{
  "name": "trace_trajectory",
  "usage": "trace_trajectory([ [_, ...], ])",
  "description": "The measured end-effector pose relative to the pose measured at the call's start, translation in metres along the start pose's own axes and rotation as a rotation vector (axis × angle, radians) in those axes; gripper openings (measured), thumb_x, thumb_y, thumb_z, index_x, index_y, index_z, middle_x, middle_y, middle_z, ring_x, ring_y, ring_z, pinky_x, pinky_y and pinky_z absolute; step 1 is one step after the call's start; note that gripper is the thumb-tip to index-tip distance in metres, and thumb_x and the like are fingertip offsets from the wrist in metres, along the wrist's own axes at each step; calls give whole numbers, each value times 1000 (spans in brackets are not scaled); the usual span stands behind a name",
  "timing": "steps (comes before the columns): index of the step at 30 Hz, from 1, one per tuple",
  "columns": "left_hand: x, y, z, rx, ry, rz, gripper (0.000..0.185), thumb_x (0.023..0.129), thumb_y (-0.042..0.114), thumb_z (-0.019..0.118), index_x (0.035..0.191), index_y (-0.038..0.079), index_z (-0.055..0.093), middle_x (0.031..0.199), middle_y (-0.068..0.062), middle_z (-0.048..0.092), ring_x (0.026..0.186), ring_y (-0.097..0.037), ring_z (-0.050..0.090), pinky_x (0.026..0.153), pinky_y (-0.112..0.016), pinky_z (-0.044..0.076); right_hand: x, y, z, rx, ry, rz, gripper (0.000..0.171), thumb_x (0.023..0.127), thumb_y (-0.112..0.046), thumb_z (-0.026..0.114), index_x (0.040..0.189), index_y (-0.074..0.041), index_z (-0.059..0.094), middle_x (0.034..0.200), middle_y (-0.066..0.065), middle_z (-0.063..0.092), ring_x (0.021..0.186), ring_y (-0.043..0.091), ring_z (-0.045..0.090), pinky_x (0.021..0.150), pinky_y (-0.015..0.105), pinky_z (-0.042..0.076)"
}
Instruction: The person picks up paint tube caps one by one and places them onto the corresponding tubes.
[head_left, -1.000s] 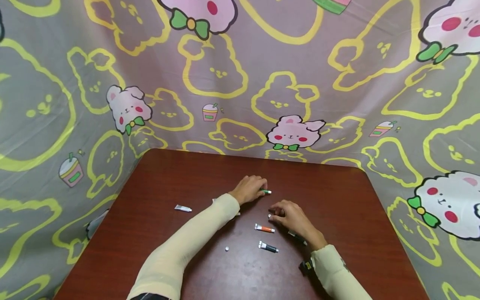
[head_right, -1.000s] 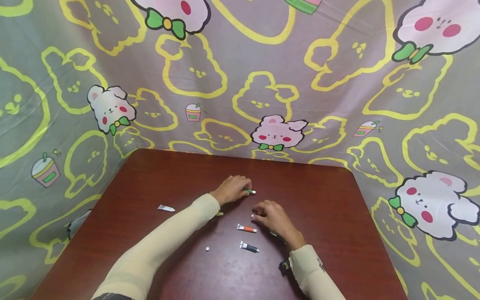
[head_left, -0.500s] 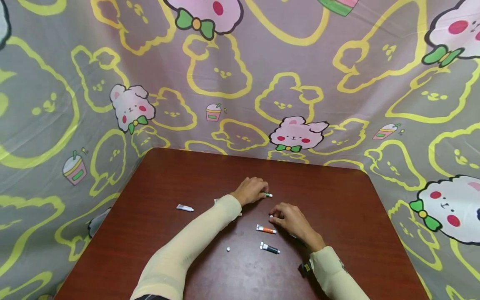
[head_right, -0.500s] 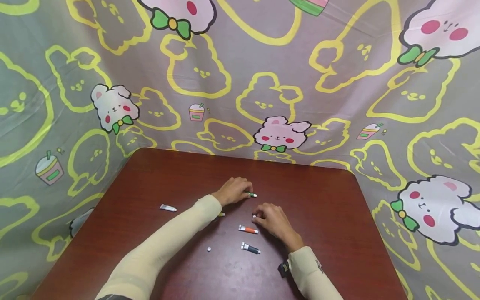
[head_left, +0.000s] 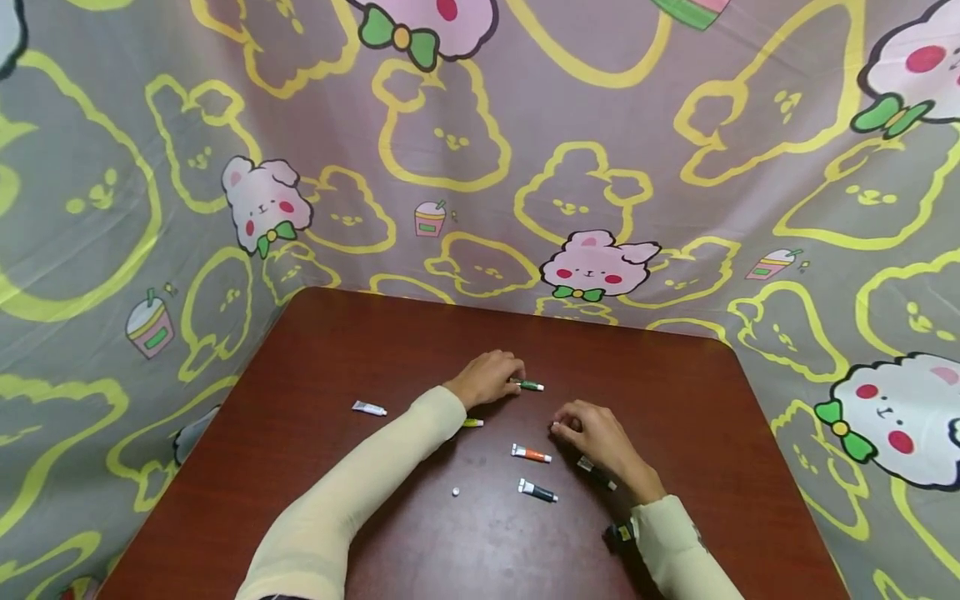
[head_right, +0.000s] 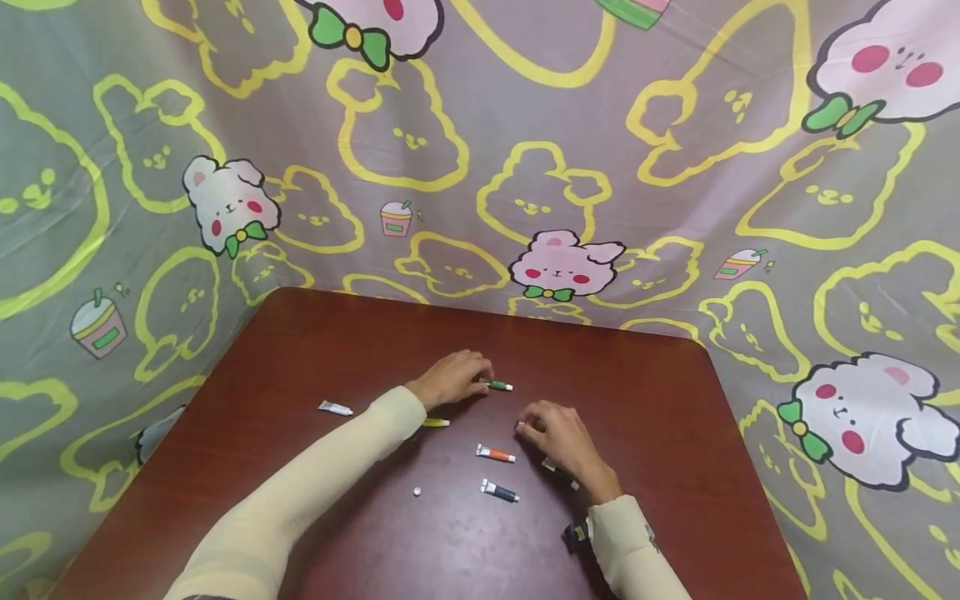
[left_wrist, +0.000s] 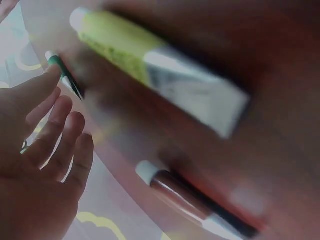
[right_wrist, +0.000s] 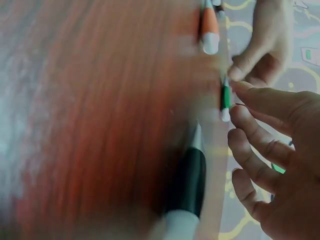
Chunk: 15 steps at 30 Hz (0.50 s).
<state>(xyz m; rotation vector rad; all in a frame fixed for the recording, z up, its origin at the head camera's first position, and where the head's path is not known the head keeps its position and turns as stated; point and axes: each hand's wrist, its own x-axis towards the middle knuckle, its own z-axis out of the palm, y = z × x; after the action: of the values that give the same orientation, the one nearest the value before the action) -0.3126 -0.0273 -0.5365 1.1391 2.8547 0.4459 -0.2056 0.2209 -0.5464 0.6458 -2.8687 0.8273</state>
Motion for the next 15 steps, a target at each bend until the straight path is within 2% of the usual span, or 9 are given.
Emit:
trace_trajectory([
  [8,-28,3,-1,-39,32,66,20,104,29,77,118,16,76,116,-1,74,111,-23,69,100,-40,56,-12,0,-22,13,2,25,8,98,-13,81,106,-14,81,102,-5,77,89,13,68,80,39,56],
  [15,-53,16,1,-78,50,154,18,101,27,79,115,15,78,115,-1,75,110,-23,69,100,-40,55,-20,-3,-32,16,21,63,9,98,-11,80,107,-12,81,102,-4,79,85,10,69,76,34,55],
])
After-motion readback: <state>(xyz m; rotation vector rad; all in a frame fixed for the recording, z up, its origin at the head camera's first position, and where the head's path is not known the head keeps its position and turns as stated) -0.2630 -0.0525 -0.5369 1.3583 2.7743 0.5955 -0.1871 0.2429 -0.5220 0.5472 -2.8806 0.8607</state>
